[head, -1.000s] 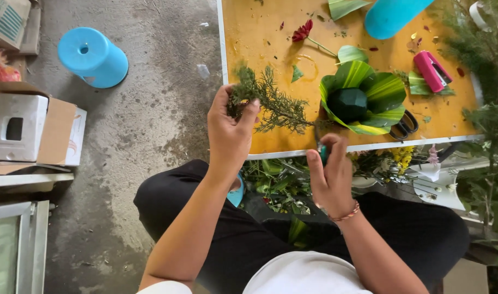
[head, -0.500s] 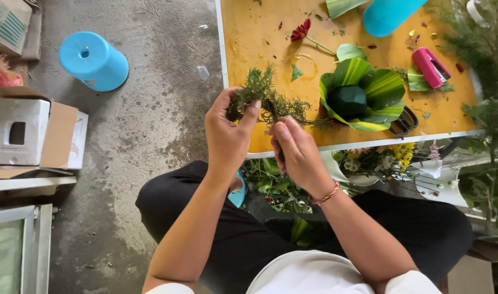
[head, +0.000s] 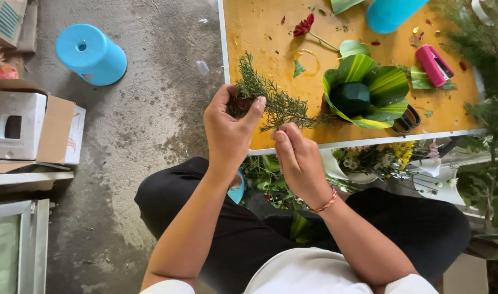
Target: The person arranges a floral display by trimming and shaping green leaves around a black foam base using scissors. They then spray the arrangement with water and add small green branches to the composition.
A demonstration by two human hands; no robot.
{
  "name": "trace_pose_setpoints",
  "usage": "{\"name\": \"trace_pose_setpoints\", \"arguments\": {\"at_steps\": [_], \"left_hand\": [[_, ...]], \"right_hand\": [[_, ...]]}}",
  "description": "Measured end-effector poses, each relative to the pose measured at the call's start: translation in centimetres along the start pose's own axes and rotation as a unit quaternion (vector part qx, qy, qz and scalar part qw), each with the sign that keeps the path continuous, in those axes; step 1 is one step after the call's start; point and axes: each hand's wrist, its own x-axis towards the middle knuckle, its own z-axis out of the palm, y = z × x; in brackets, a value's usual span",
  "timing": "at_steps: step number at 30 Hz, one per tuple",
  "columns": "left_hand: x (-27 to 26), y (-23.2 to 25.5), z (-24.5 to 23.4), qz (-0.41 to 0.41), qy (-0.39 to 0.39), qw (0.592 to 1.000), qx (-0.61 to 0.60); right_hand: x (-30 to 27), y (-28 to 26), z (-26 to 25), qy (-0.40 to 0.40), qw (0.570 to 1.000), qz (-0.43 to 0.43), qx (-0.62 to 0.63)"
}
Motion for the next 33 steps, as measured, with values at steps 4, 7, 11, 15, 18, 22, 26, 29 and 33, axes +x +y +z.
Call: {"name": "trace_pose_setpoints", "arguments": {"at_steps": [4,7,11,15,18,22,26,29,33], "left_hand": [[-0.1,0.5,0.0,-0.001,0.002,1.000,-0.006],[-0.1,0.6,0.0,-0.002,0.002,1.000,-0.006],[0.0,0.2,0.0,0.002,0.002,1.000,0.005],[0.1,1.2,-0.2,0.018,-0.008,0.999,0.037],[0.0,2.1,-0.2,0.033,-0.012,0.997,0.072],[-0.1,1.5,0.1,0.046,0.005,0.993,0.113],[-0.1,1.3,0.1,0.070,0.019,0.990,0.124],[-0.6,1.1,0.1,0.081,0.025,0.986,0.145],[-1.0,1.1,0.6,0.115,0.041,0.971,0.204]], "right_hand": [[0.5,0.5,0.0,0.017,1.000,0.001,-0.016],[0.8,0.3,-0.1,0.018,1.000,0.006,-0.011],[0.8,0.4,-0.1,0.009,0.999,0.027,-0.020],[0.9,0.3,-0.6,-0.015,0.998,0.017,-0.064],[0.8,0.5,-0.6,-0.030,0.996,0.032,-0.083],[1.0,0.9,-0.2,-0.018,0.992,0.012,-0.122],[1.0,0.0,0.1,-0.013,0.974,-0.031,-0.225],[1.4,0.1,0.6,-0.021,0.961,-0.035,-0.273],[2.2,-0.1,1.5,-0.045,0.955,-0.012,-0.292]]}}
